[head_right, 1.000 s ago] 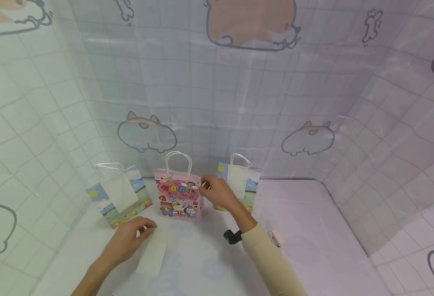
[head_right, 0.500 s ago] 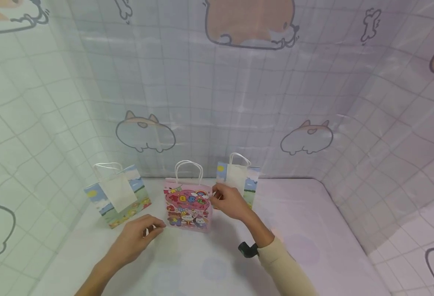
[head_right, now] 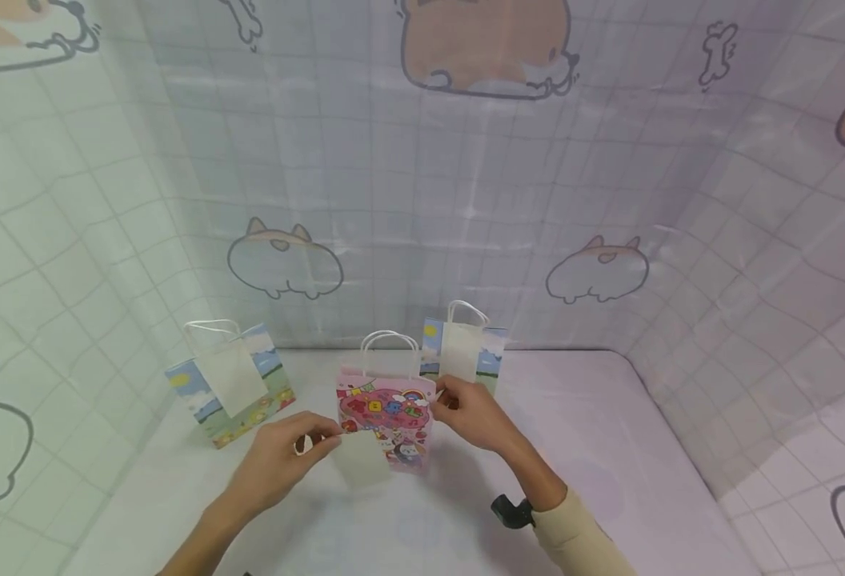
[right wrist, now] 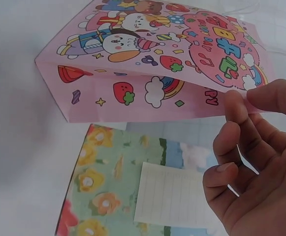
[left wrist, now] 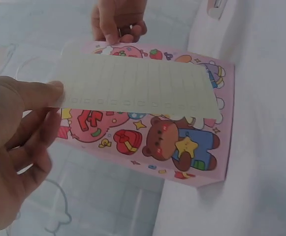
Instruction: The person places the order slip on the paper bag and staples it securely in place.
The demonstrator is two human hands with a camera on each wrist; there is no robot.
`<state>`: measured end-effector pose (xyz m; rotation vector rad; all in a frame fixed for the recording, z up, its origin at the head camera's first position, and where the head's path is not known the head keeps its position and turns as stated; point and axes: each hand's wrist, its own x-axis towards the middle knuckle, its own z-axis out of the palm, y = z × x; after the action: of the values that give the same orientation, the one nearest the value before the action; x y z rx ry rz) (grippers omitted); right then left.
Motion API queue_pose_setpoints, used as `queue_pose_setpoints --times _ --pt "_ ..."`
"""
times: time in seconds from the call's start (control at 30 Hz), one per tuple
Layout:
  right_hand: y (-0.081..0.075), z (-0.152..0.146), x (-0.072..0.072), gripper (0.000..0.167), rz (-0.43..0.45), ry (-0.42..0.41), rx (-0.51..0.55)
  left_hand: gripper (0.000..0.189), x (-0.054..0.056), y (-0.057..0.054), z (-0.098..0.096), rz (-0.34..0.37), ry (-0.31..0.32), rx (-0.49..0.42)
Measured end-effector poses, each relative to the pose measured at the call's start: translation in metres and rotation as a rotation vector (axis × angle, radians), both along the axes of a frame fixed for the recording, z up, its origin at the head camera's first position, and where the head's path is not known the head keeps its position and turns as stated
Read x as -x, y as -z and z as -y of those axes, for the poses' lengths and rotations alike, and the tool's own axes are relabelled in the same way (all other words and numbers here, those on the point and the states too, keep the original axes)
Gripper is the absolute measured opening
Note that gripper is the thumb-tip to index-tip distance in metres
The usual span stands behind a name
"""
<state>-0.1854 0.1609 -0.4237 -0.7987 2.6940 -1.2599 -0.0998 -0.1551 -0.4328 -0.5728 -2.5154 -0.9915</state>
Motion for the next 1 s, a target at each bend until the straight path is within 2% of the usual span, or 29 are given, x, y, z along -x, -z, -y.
queue_pose_setpoints --times 0.2,0.37,0.5,0.7,1.0 --pt "0.0 -0.009 -0.005 0.013 -0.011 -0.015 -0.003 0.021 0.004 -0.007 -0.015 -0.21 0.011 0.017" --pt "0.0 -0.012 -0.009 0.01 0.0 -0.033 -0.004 0.019 0.012 -0.01 -0.025 -0.331 0.048 -0.026" --pt "-0.001 -0.012 -0.012 0.008 -0.007 -0.056 -0.007 0.018 0.018 -0.01 -0.031 -0.414 0.045 -0.039" --pt "-0.002 -0.012 -0.016 0.014 -0.012 -0.065 -0.011 0.014 0.026 -0.01 -0.036 -0.436 -0.019 -0.02" --pt "-0.006 -0.012 -0.02 0.014 0.008 -0.089 0.006 0.014 0.039 -0.009 -0.044 -0.442 0.016 -0.044"
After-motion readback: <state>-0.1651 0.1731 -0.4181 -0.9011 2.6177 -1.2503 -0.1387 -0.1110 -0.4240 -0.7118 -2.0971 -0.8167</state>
